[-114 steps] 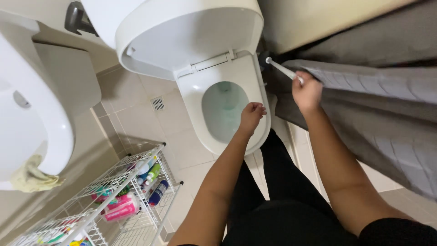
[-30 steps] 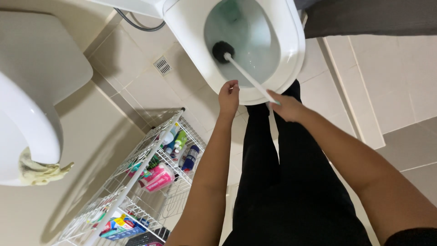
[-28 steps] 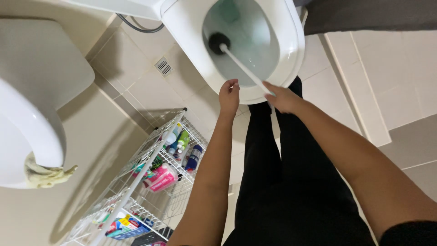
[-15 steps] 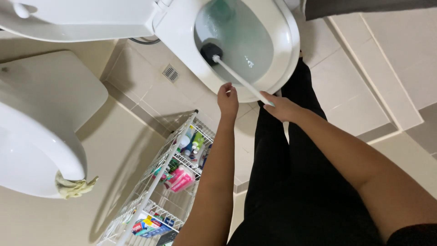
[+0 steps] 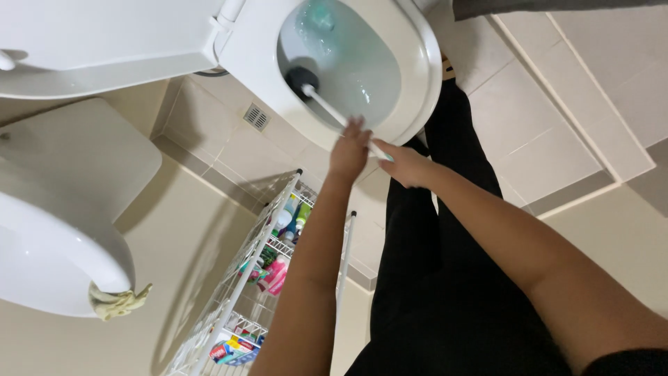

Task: Clean the inside of a toilet bowl using liquid cleaner and a toilet brush.

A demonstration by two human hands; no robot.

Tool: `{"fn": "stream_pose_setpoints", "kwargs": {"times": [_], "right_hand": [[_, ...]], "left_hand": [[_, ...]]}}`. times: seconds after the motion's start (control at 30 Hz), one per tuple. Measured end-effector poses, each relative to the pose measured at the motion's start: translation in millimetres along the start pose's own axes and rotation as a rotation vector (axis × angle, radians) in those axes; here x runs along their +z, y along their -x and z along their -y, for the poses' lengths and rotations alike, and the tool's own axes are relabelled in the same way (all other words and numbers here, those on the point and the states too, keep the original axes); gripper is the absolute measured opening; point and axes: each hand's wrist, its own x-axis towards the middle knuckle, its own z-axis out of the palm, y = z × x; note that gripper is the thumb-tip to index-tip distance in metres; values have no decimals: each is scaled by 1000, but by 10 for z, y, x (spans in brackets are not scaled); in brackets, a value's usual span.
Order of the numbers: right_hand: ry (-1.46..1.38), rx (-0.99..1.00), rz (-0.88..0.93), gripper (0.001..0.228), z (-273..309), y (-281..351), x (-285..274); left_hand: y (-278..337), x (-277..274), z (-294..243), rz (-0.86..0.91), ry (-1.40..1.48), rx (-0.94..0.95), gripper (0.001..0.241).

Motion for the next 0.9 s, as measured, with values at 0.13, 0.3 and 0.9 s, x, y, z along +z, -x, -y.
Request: {"fn": "stream_pose_setpoints", "kwargs": {"times": [0.13,0.3,0.9], "right_hand": [[-68,79,-24,60,-234,-20,108],[8,-10,-43,64,300,-313,-52],[593,288,-100,59,117,21,-606]], "left_hand": [[85,381,-197,17,108,8,33],[-254,-17,-54,20,202,-237,40],[-671,1079,-784,-189,443,-147,43]]}}
